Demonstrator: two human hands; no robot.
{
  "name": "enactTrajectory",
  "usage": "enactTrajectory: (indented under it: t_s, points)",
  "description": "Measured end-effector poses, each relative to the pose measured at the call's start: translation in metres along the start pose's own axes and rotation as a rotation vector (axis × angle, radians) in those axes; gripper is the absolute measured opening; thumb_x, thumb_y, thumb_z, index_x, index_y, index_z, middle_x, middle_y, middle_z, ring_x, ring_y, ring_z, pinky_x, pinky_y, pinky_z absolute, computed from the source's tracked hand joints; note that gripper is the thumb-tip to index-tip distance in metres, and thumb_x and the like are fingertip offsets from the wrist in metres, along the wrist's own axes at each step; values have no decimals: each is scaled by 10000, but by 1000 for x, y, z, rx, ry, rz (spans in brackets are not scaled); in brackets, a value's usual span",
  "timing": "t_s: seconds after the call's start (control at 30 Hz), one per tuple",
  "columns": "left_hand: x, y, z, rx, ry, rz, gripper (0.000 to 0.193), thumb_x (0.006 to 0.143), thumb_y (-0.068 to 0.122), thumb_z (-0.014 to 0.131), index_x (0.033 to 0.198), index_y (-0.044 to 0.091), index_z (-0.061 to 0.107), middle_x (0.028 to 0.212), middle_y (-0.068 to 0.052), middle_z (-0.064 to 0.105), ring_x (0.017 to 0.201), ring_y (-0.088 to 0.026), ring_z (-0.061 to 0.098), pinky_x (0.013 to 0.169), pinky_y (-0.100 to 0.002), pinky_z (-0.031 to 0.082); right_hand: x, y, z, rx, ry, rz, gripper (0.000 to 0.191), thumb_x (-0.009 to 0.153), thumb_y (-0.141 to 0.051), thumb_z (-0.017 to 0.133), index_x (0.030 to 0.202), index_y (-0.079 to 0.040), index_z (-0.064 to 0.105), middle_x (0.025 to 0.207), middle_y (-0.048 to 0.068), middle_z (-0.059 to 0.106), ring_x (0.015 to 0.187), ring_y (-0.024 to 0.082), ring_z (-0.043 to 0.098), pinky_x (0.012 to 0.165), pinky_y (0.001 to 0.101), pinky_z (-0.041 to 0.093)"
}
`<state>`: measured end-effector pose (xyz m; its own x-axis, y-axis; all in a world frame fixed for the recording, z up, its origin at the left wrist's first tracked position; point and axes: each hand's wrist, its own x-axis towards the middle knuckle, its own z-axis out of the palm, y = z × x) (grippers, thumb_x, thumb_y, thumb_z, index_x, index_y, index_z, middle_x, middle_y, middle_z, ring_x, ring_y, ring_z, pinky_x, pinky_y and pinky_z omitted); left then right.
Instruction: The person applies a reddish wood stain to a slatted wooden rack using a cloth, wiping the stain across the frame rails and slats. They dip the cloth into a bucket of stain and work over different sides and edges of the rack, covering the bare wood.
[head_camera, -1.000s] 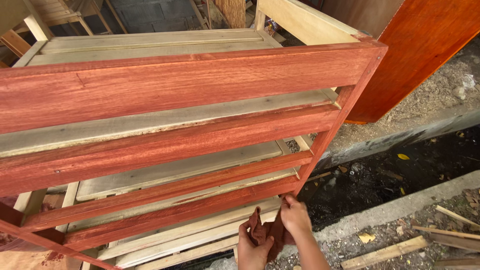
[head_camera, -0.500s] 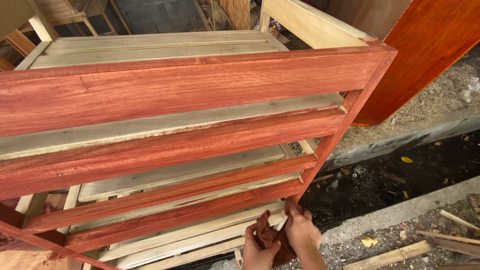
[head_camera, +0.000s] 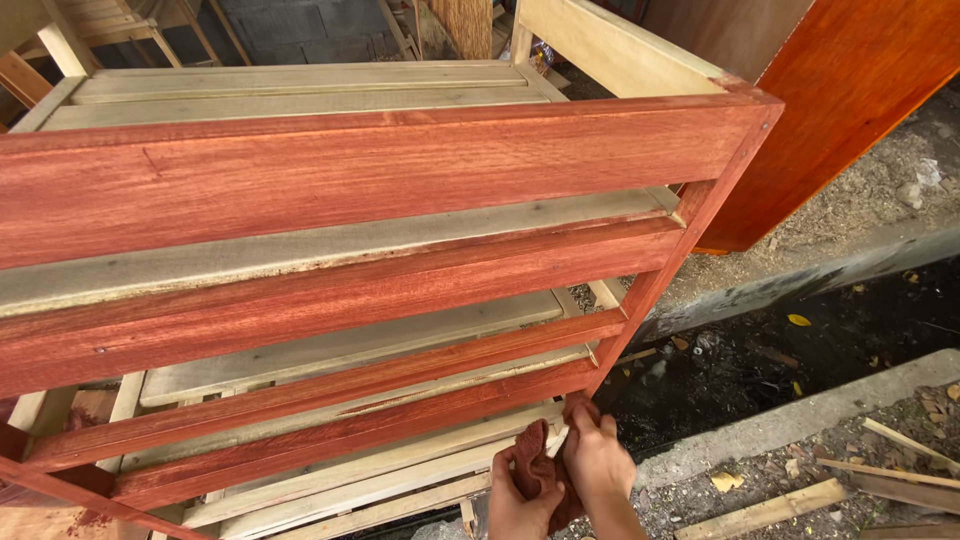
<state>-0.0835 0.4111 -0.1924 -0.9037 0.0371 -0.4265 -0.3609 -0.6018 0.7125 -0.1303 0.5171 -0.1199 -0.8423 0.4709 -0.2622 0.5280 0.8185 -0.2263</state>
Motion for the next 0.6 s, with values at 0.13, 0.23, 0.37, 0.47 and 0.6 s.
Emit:
enactTrajectory:
  t_s: [0.13,0.23,0.37,0.47,0.6]
  points:
    - [1,-2,-5,118,46,61,583,708,-227,710,1190,-24,453,1079,-207,709,919,-214,723,827,-336,605,-1,-5,0,36,-113,68,426,956,-313,526,1372,-393,568,1345,152,623,1104,376,700,916,496,594]
    - [3,8,-12,72,66,-38,593,718,-196,691,1205,7,422,1066,-230,705,921,-215,744,860,-347,614,2,-10,0,35,-86,67,434,965,-347,516,1395,-381,562,1369,138,623,1119,347,711,940,472,591]
    - [6,16,-19,260,94,1,599,736,-137,754,1214,23,430,1057,-226,729,930,-215,747,892,-347,598,9,-14,-2,77,-159,73,451,980,-343,481,1415,-416,572,1411,88,632,1203,300,681,995,434,577]
    - [0,15,-21,337,120,-55,594,751,-108,753,1236,44,446,1088,-192,738,969,-216,756,907,-358,610,13,-15,-3,52,-226,116,479,996,-352,452,1463,-436,514,1425,63,620,1244,291,652,1027,435,553]
    - [-10,11,-20,274,106,-12,622,738,-120,739,1257,48,441,1102,-202,749,986,-230,763,902,-363,612,7,-7,-4,42,-333,181,530,1005,-323,425,1520,-451,438,1416,67,641,1275,286,643,1059,431,537]
